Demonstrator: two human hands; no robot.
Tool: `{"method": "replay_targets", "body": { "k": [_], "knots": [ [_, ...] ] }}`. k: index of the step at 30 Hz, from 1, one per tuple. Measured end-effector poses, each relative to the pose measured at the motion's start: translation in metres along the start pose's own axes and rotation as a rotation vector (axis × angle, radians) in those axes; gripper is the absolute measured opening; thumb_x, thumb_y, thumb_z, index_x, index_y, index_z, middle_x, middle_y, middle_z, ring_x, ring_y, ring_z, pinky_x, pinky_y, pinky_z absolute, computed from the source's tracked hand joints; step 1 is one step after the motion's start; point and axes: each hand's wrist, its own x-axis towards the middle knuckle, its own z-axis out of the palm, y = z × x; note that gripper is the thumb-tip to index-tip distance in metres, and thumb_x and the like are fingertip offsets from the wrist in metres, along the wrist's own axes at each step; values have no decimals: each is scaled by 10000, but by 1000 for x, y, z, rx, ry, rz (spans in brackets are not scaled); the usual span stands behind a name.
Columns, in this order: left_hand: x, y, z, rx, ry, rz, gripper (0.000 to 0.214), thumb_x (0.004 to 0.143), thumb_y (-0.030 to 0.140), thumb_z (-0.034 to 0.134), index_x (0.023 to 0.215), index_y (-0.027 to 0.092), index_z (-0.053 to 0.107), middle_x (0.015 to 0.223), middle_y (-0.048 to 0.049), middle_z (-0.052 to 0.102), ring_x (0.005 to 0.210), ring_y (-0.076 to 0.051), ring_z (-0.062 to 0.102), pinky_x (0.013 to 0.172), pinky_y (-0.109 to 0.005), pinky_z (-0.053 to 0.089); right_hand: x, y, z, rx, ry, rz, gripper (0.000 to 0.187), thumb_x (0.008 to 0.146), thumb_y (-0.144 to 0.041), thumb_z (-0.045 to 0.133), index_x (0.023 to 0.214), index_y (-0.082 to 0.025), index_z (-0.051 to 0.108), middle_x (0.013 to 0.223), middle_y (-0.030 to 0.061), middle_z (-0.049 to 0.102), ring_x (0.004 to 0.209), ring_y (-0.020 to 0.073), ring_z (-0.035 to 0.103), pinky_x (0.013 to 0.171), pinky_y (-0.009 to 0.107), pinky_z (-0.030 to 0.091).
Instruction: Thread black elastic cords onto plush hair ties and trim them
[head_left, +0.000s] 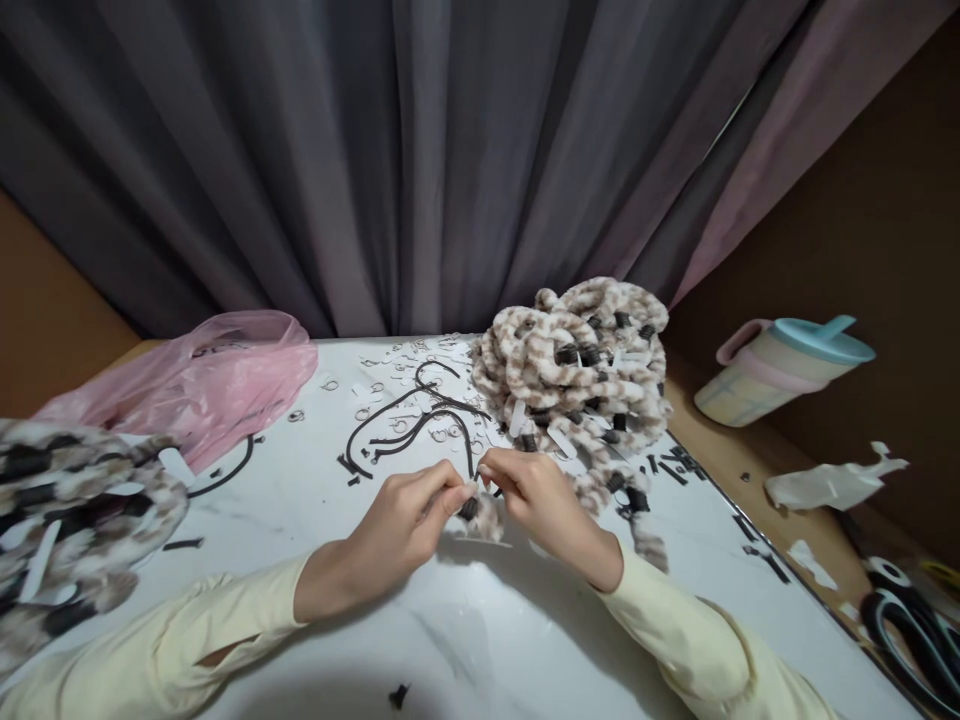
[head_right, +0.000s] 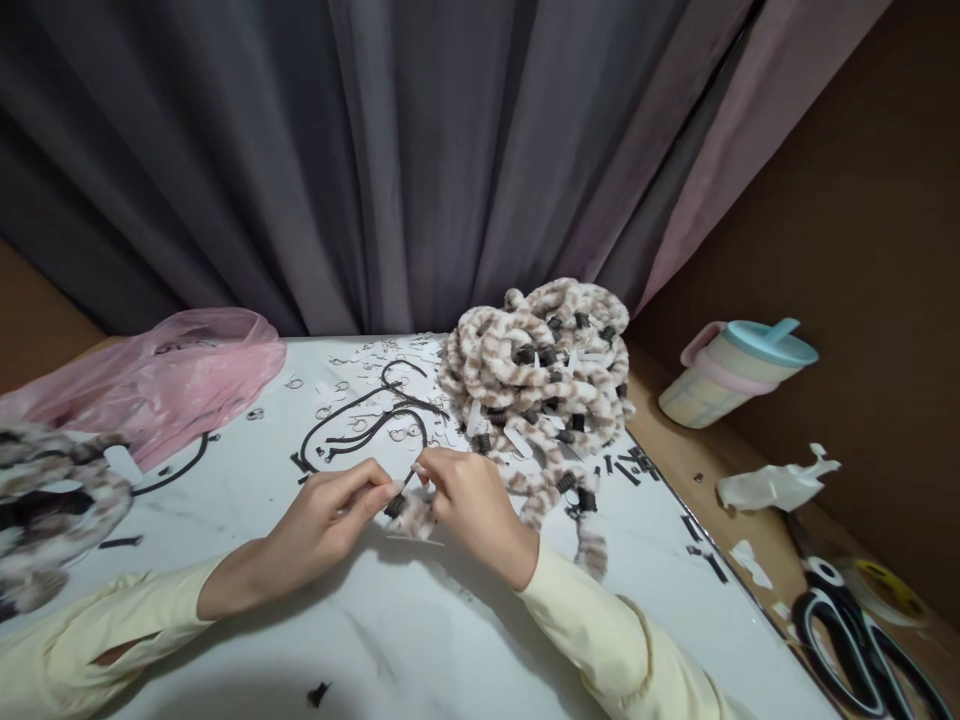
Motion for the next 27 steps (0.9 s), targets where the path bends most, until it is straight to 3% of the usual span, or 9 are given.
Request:
{"method": "replay_targets", "body": {
  "k": [8, 12, 15, 18, 21, 24, 27],
  "knots": [
    [-2, 8, -3, -87, -77, -148, 245, 908, 284, 428, 714, 149, 493, 598, 45, 483, 516, -64, 399, 497, -174, 302, 1, 1, 3, 25, -9, -11, 194, 695, 27, 392, 602, -137, 344, 544, -31, 362, 526, 76, 338, 529, 200, 198],
    [-1, 6, -3, -133, -151, -227, 244, 900, 307, 451, 723, 149, 510, 623, 37, 535, 544, -74, 461, 529, -185, 332, 0, -3, 1, 23, 31, -17, 197, 788, -13, 392, 643, -137, 441, 593, -12, 466, 552, 87, 406, 541, 197, 254],
    [2, 2, -4, -205, -149, -295, 283, 890, 355, 471, 702, 148, 512, 630, 26, 550, 557, -88, 488, 547, -198, 354, -2, -9, -6, 23, 67, -28, 180, 892, -117, 387, 893, -130, 567, 789, 39, 595, 683, 120, 518, 609, 207, 344],
    [8, -2, -5, -328, -123, -356, 302, 872, 392, 496, 694, 147, 504, 622, 19, 559, 578, -102, 497, 571, -211, 375, -7, -19, -20, -34, 127, -34, 354, 935, -227, 403, 1269, -111, 427, 1150, 114, 552, 906, 161, 555, 725, 245, 406],
    [11, -4, -7, -369, -53, -385, 292, 866, 391, 510, 702, 149, 493, 598, 24, 556, 553, -98, 477, 551, -208, 370, -14, -29, -33, -94, 136, -62, 276, 940, -253, 417, 1179, -139, 498, 1178, 93, 538, 1004, 183, 522, 823, 281, 399],
    [7, -3, -5, -261, 42, -253, 256, 890, 332, 494, 718, 145, 517, 625, 19, 550, 565, -89, 486, 528, -194, 364, -18, -36, -39, -89, 8, -73, 207, 923, -314, 475, 1028, -156, 558, 982, 68, 591, 909, 189, 508, 760, 289, 395],
    [-2, -2, 0, -101, 141, 85, 125, 892, 158, 481, 777, 142, 526, 676, 11, 538, 606, -81, 490, 569, -189, 388, -16, -37, -36, -80, -131, -132, 177, 912, -301, 496, 870, -137, 544, 829, 57, 558, 804, 169, 458, 694, 271, 361]
  ]
}}
